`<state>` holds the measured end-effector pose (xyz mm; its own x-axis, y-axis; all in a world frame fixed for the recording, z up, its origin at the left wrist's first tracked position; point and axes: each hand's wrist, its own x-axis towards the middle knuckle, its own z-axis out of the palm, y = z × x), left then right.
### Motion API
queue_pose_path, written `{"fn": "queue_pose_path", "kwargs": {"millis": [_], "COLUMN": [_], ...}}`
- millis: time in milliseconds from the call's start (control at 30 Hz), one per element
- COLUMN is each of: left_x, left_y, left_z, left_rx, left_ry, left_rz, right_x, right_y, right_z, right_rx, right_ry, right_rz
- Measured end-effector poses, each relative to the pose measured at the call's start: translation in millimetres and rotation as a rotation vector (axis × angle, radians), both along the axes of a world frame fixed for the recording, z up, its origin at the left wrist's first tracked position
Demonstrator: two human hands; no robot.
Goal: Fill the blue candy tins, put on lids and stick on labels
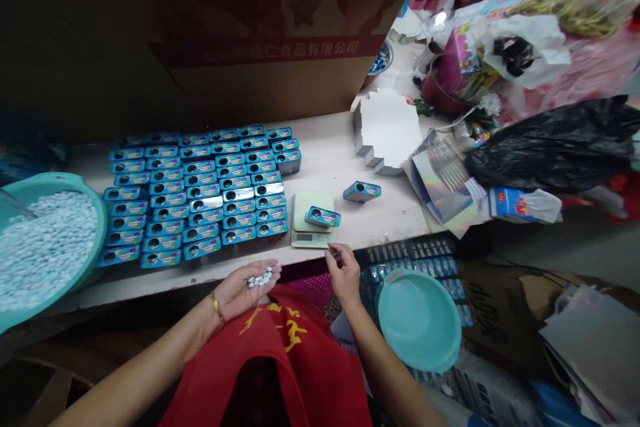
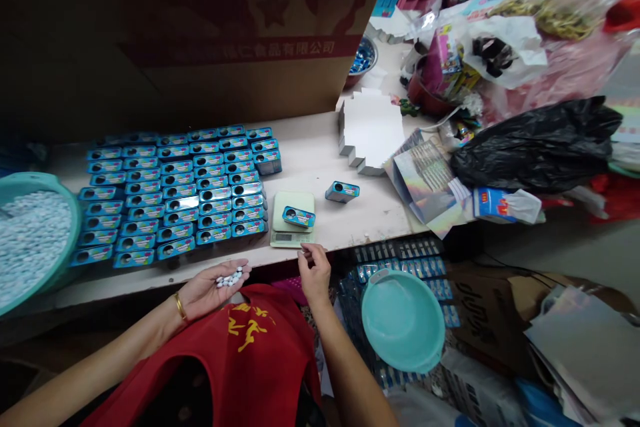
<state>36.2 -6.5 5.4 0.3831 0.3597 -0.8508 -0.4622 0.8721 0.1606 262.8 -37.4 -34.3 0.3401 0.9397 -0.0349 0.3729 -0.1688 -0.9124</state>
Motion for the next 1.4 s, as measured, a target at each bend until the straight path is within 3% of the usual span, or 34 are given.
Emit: {"fn": "queue_pose_path", "kwargs": {"millis": [133, 200, 600, 800, 967, 1100, 1267, 1400], "left_x": [-2.3, -3.6, -8.5, -20.7, -26.8, -29.4, -30.0, -25.5], "left_y": [-1.4, -2.5, -5.3, -8.2, -10.8, -7.9, -4.8, -6.0], "left_z": [-3.2, -4.1, 0.1, 2.1, 2.3, 4.8, 3.8, -0.4], "left_rx": [-0.004, -0.001, 0.024, 0.017, 0.010, 0.006, -0.005, 0.007], "left_ry": [-0.007, -0.007, 0.028, 0.088, 0.114, 0.140, 0.165, 0.123], "left_rz": [0.007, 0.013, 0.037, 0.128, 0.169, 0.176, 0.176, 0.131], "right_x": [11.6, 21.9, 25.7, 18.4, -22.9, -16.9, 71.0, 121.8], "right_y": [10.1, 20.7, 82.0, 159.5, 215.5, 203.4, 156.0, 136.5], "right_z": [-1.5, -0.6, 9.3, 10.8, -10.9, -15.8, -9.9, -14.6], "right_rx": [0.036, 0.064, 0.095, 0.182, 0.159, 0.220, 0.148, -0.045], "right_ry": [-0.094, -0.177, -0.664, -0.708, -0.708, -0.686, -0.880, -0.936], "right_rz": [-0.108, -0.083, 0.422, 0.406, 0.470, 0.379, 0.156, 0.153]}}
